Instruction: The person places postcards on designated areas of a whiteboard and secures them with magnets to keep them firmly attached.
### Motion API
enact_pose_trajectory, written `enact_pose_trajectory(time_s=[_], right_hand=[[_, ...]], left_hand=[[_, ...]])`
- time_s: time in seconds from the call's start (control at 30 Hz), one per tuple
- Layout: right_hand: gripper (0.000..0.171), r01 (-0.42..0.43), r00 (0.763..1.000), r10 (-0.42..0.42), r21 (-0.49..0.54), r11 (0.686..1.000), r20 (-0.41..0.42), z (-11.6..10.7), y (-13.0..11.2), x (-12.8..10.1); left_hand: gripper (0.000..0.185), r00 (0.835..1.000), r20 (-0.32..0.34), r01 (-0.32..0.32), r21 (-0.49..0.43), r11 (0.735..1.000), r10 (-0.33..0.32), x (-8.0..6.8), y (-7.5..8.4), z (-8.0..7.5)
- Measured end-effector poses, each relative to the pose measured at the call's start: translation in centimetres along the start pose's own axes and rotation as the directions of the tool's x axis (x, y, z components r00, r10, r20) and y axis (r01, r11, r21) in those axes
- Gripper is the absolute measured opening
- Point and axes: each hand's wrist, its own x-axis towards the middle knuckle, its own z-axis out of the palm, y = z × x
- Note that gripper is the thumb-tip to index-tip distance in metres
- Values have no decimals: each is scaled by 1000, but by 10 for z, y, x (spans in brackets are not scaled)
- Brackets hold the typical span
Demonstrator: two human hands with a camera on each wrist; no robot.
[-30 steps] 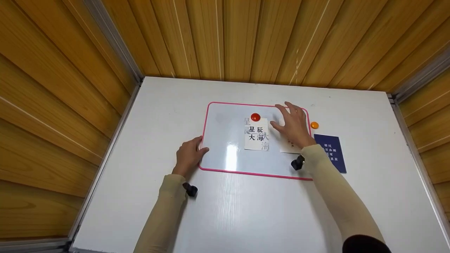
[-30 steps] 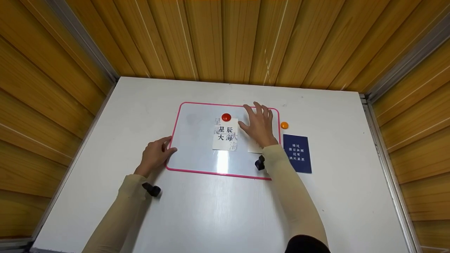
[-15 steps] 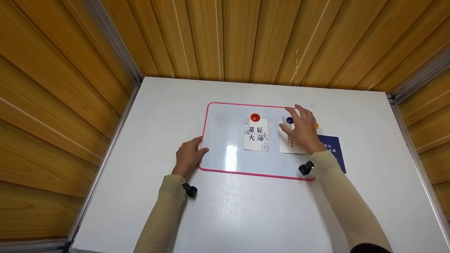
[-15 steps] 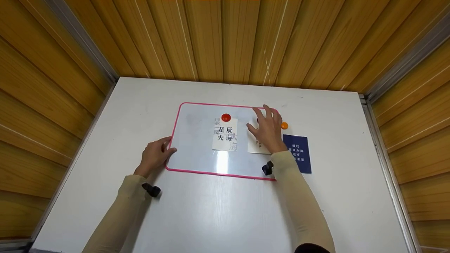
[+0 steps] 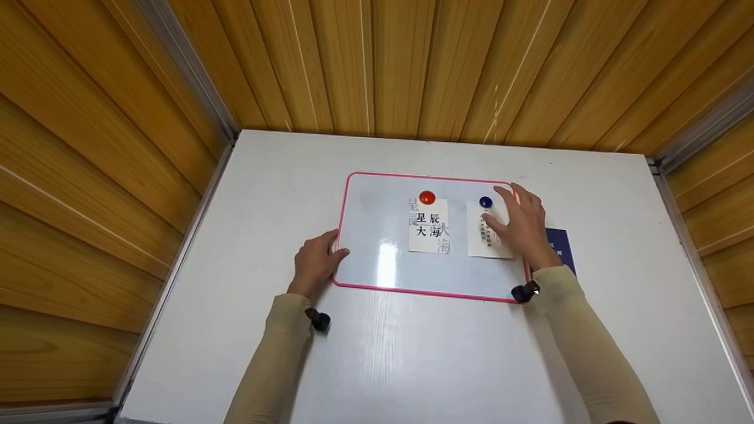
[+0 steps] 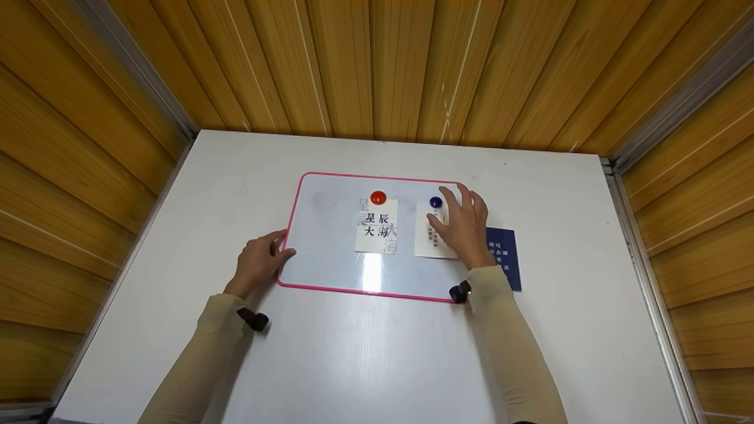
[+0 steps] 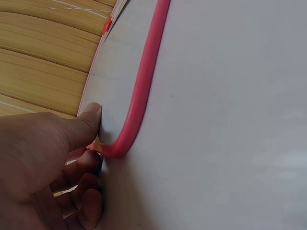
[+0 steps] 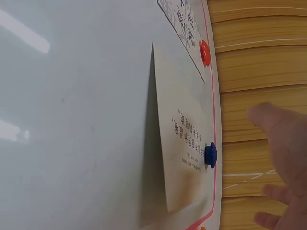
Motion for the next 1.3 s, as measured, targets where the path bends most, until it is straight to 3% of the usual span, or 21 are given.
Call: enact_pose_trajectory(time_s=[0.27, 0.87, 1.3], right_hand=[[70, 1, 1000, -2, -16, 1000, -28, -4, 16, -12], [74, -117, 993, 116, -39, 992, -13, -18, 47, -43], [89, -256, 961, 265, -105, 961, 83, -28, 61, -63]], left_hand=[[59, 1000, 2, 14, -8, 1000, -14, -1, 1, 0], [59, 1000, -5, 10, -18, 1000, -10, -2, 0, 1], [59, 1000, 4, 6, -18, 1000, -6, -1, -2, 0]])
